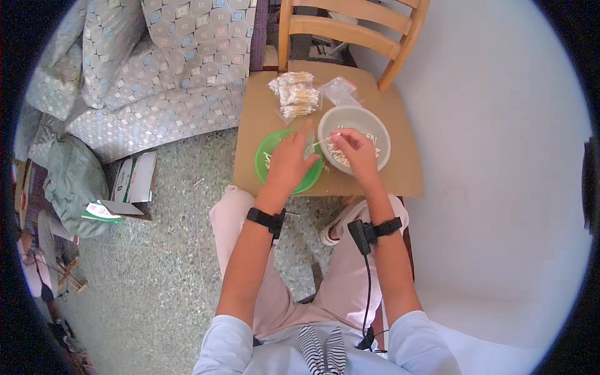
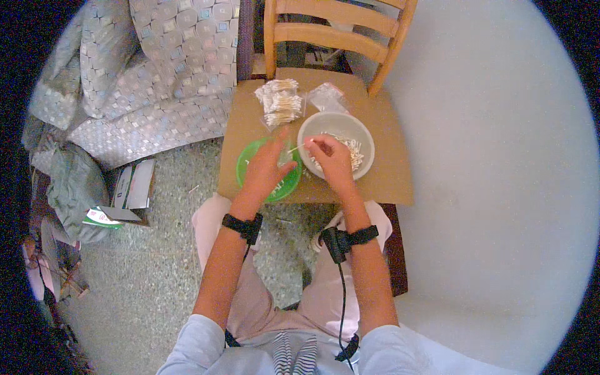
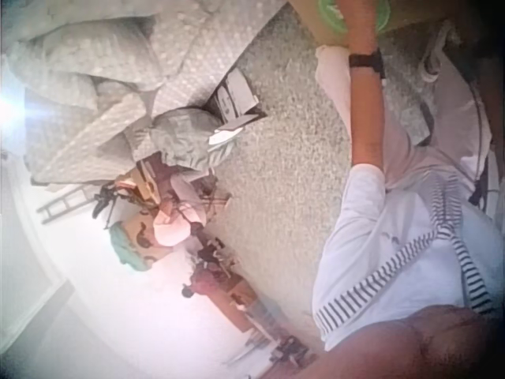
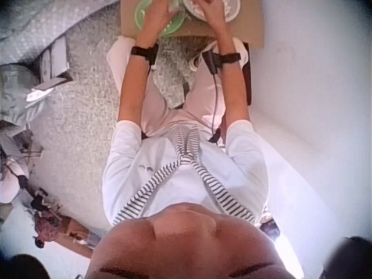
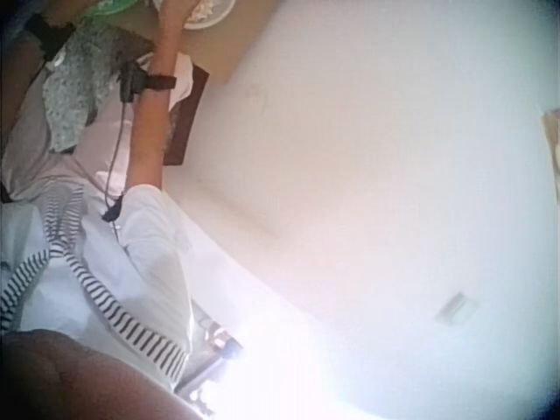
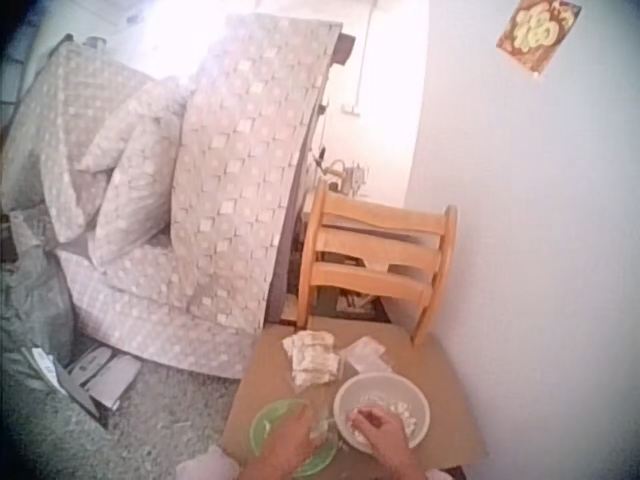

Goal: Packaging a count of cotton swabs into small plastic zip-lock bags at a workstation.

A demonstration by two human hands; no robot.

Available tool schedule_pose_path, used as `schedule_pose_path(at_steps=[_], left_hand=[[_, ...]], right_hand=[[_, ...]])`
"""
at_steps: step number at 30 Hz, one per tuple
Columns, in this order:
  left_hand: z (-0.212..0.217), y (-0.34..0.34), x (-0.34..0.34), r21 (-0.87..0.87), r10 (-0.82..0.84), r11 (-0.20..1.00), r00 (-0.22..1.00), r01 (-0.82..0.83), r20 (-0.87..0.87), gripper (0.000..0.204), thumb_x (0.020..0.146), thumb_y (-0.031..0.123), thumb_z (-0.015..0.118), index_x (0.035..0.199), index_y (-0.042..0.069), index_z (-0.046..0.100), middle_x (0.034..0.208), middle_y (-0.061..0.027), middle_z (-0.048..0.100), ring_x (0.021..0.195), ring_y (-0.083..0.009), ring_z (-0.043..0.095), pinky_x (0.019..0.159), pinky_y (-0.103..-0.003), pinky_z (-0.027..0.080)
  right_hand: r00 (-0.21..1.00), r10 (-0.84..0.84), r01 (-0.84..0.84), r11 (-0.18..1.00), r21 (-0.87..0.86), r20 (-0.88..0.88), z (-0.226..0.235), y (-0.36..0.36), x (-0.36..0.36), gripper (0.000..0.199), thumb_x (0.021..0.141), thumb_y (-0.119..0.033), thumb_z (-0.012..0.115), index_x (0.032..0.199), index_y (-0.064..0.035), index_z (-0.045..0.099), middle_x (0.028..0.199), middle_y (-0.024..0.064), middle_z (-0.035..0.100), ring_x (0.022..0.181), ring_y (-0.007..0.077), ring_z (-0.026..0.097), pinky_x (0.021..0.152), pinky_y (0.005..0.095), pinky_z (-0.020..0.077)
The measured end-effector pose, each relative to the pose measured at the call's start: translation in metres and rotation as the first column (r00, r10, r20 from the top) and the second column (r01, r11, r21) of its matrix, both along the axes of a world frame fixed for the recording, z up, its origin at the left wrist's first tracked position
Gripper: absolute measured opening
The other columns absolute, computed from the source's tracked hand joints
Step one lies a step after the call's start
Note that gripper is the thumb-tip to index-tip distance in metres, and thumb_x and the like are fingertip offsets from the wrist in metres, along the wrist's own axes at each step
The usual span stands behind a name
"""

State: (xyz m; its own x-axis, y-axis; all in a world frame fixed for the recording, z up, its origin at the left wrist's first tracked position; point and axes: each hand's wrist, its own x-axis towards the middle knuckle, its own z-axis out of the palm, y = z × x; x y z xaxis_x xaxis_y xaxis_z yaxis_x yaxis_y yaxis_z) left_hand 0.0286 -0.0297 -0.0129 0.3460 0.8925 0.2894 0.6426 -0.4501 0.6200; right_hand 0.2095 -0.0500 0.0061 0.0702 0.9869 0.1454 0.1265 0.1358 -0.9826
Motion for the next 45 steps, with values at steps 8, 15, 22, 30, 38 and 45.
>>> schedule_pose_path(at_steps=[8, 15, 22, 30, 38, 45], left_hand=[[0.005, -0.002, 0.002, 0.126, 0.039, 0.991, 0.998, -0.045, 0.048, 0.075, 0.075, 0.020, 0.075, 0.139, 0.009, 0.038, 0.107, -0.0174, 0.056, 0.099, -0.0363, 0.056, 0.083, -0.043, 0.047], [-0.007, 0.000, -0.002, 0.072, 0.049, 0.996, 0.999, -0.048, -0.001, 0.074, 0.074, 0.020, 0.076, 0.137, 0.008, 0.040, 0.112, -0.0172, 0.054, 0.101, -0.0364, 0.055, 0.083, -0.043, 0.047], [-0.003, -0.004, 0.001, 0.100, 0.040, 0.994, 0.999, -0.042, 0.017, 0.078, 0.072, 0.021, 0.078, 0.138, 0.007, 0.038, 0.111, -0.0206, 0.053, 0.103, -0.0378, 0.054, 0.084, -0.044, 0.047], [0.000, 0.002, 0.000, 0.125, 0.012, 0.992, 1.000, -0.013, 0.008, 0.083, 0.070, 0.022, 0.079, 0.140, 0.010, 0.037, 0.112, -0.0183, 0.054, 0.105, -0.0367, 0.054, 0.085, -0.043, 0.047], [0.002, 0.001, -0.007, 0.013, 0.007, 1.000, 0.999, -0.007, 0.032, 0.083, 0.070, 0.013, 0.078, 0.142, 0.015, 0.036, 0.113, -0.0167, 0.059, 0.105, -0.0370, 0.056, 0.090, -0.043, 0.046], [-0.002, 0.004, -0.003, 0.006, 0.009, 1.000, 0.996, -0.008, -0.084, 0.070, 0.075, 0.014, 0.073, 0.138, 0.012, 0.041, 0.111, -0.0146, 0.061, 0.104, -0.0347, 0.057, 0.089, -0.043, 0.046]], right_hand=[[0.983, -0.060, 0.050, 0.997, 0.063, 0.176, 0.006, 0.003, -0.003, 0.017, 0.087, -0.014, 0.066, 0.097, -0.0010, 0.069, 0.086, 0.0029, 0.067, 0.080, 0.0084, 0.061, 0.074, 0.0237, 0.0482], [0.996, -0.083, 0.084, 0.993, 0.086, -0.009, 0.008, -0.002, -0.013, 0.017, 0.087, -0.015, 0.067, 0.096, -0.0019, 0.069, 0.086, 0.0034, 0.068, 0.079, 0.0091, 0.061, 0.074, 0.0246, 0.0481], [0.995, -0.025, 0.018, 0.997, 0.077, 0.094, 0.010, -0.005, -0.013, 0.017, 0.087, -0.016, 0.066, 0.098, -0.0028, 0.069, 0.088, 0.0027, 0.068, 0.081, 0.0091, 0.061, 0.076, 0.0252, 0.0481], [0.922, 0.039, -0.105, 0.983, 0.153, 0.384, 0.003, -0.004, -0.013, 0.021, 0.086, -0.015, 0.065, 0.103, -0.0039, 0.067, 0.095, 0.0075, 0.067, 0.083, 0.0174, 0.063, 0.076, 0.0290, 0.0493], [0.893, -0.094, 0.030, 0.988, 0.150, 0.441, 0.002, 0.016, 0.024, 0.027, 0.082, -0.017, 0.067, 0.109, -0.0139, 0.069, 0.105, 0.0119, 0.066, 0.087, 0.0291, 0.064, 0.079, 0.0364, 0.0508], [0.329, 0.193, 0.011, 0.978, -0.208, 0.925, -0.019, 0.034, 0.064, 0.035, 0.073, -0.022, 0.074, 0.108, -0.0196, 0.070, 0.104, 0.0138, 0.068, 0.095, 0.0322, 0.064, 0.085, 0.0419, 0.0503]])
